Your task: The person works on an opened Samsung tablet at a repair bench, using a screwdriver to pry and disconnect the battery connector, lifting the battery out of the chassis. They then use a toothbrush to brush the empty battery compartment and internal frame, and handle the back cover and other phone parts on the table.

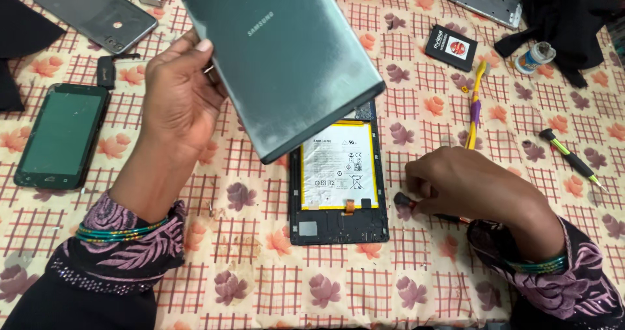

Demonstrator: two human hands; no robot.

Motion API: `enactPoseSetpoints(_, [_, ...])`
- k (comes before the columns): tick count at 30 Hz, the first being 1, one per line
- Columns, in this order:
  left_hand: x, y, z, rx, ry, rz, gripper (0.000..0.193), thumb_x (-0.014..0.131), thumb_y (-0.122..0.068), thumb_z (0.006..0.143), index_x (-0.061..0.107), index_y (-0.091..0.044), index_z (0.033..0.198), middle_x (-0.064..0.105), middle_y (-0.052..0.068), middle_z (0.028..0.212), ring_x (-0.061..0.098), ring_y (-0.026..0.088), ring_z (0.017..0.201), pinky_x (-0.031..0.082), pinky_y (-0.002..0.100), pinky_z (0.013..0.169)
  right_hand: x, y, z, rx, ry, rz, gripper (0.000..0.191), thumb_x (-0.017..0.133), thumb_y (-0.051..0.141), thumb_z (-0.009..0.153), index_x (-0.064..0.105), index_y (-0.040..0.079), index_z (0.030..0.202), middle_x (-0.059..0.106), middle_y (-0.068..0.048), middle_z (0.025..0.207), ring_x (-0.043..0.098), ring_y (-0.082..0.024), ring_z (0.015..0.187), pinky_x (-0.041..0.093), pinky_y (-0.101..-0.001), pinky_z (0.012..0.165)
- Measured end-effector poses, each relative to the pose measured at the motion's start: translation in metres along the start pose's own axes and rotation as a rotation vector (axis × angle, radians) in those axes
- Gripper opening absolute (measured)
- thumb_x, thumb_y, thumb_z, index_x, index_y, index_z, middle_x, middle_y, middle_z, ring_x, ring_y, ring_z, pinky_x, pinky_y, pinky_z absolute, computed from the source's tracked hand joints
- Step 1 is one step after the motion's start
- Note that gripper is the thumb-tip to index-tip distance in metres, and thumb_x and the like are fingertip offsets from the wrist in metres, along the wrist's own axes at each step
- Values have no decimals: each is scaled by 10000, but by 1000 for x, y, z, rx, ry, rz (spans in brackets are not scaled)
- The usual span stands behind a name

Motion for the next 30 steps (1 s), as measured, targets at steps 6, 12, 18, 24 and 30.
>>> enactPoseSetpoints(6, [-5,3,0,-28,-44,-73,302,471,-24,1045,560,40,1327,702,108,1184,709,190,1079,583,334,997,-7,-47,-15,370,37,-60,212,747,275,948,784,83,1031,813,-82,814,774,-215,621,611,-342,648])
enactPoseSetpoints(12, [-9,-6,0,-19,-81,-151,288,449,-52,1049,561,38,1298,696,129,1206,704,205,1120,601,368,1062,-21,-91,-13,395,-116,-60,350,894,257,789,759,11,999,799,-133,825,794,-227,680,644,-369,637])
enactPoseSetpoints(18, [1,-5,-2,-62,-66,-79,308,459,-55,1041,592,28,1306,711,116,1167,712,191,1070,607,355,1027,-25,-80,-15,420,-183,5,375,859,255,844,748,7,1102,793,-153,859,787,-255,719,621,-359,623])
enactPoseSetpoints(24, [24,27,-17,-253,-125,421,275,564,-37,956,673,27,1199,761,106,976,737,176,814,635,340,744,-50,-34,-9,-112,-653,853,410,589,158,986,575,-34,1349,767,-103,1071,782,-164,829,670,-273,621])
enactPoseSetpoints(30, [42,53,-29,-354,49,459,288,614,-43,950,651,41,1223,778,117,985,757,128,835,653,248,768,-16,-19,21,22,-499,1003,541,652,77,940,545,-51,1455,753,-198,973,738,-175,713,639,-284,597])
Point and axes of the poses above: each hand's wrist, its own z-axis towards the middle knuckle, its own x-axis out of the palm, y = z × x, the point moved 6 cm from there along z, towards the middle knuckle
